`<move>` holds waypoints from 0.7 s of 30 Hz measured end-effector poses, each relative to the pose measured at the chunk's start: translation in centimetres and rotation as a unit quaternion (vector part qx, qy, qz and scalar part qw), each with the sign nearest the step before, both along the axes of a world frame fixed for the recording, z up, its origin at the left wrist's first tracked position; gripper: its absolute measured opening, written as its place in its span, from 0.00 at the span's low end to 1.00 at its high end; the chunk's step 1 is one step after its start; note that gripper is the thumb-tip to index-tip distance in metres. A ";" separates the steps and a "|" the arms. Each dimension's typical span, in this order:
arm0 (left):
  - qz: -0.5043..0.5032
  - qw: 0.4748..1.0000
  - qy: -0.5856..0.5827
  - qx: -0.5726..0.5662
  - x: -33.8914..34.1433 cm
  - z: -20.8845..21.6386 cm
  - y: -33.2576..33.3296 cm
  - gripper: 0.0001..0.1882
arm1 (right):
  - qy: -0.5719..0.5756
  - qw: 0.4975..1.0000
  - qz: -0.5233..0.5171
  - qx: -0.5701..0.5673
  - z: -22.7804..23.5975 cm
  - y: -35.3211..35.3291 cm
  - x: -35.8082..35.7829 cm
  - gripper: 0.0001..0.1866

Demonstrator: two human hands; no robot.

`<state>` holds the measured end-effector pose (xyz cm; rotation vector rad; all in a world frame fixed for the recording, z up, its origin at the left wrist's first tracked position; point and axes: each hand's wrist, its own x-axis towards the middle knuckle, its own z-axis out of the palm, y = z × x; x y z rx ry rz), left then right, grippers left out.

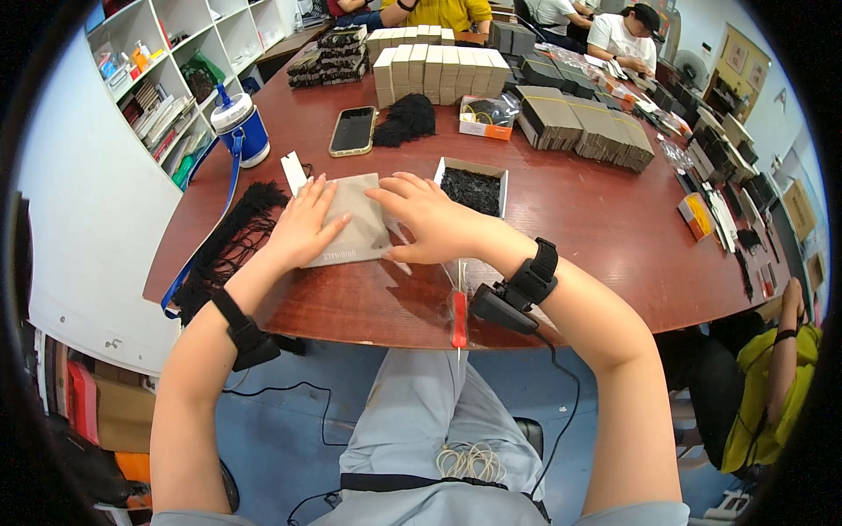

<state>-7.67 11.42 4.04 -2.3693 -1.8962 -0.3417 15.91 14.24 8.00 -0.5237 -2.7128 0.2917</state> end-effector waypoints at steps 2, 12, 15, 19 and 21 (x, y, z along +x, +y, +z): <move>0.003 1.000 -0.002 0.010 -0.5 -0.2 0.3 0.35 | 0.051 0.999 0.015 -0.003 0.2 -0.7 0.7 0.36; 0.067 0.996 0.033 -0.040 -3.9 0.6 3.8 0.35 | 0.092 0.995 -0.008 0.031 1.6 -6.5 8.2 0.33; 0.039 0.998 0.037 -0.011 -5.2 -0.3 4.8 0.34 | 0.086 0.995 -0.042 0.017 2.0 -7.4 11.5 0.33; 0.082 0.996 0.014 -0.012 -4.5 0.0 5.6 0.35 | 0.076 0.994 -0.082 -0.005 1.4 -6.7 15.2 0.33; 0.137 0.985 0.038 -0.094 -3.1 1.5 5.2 0.37 | 0.066 0.993 -0.101 0.000 1.1 -5.9 16.4 0.33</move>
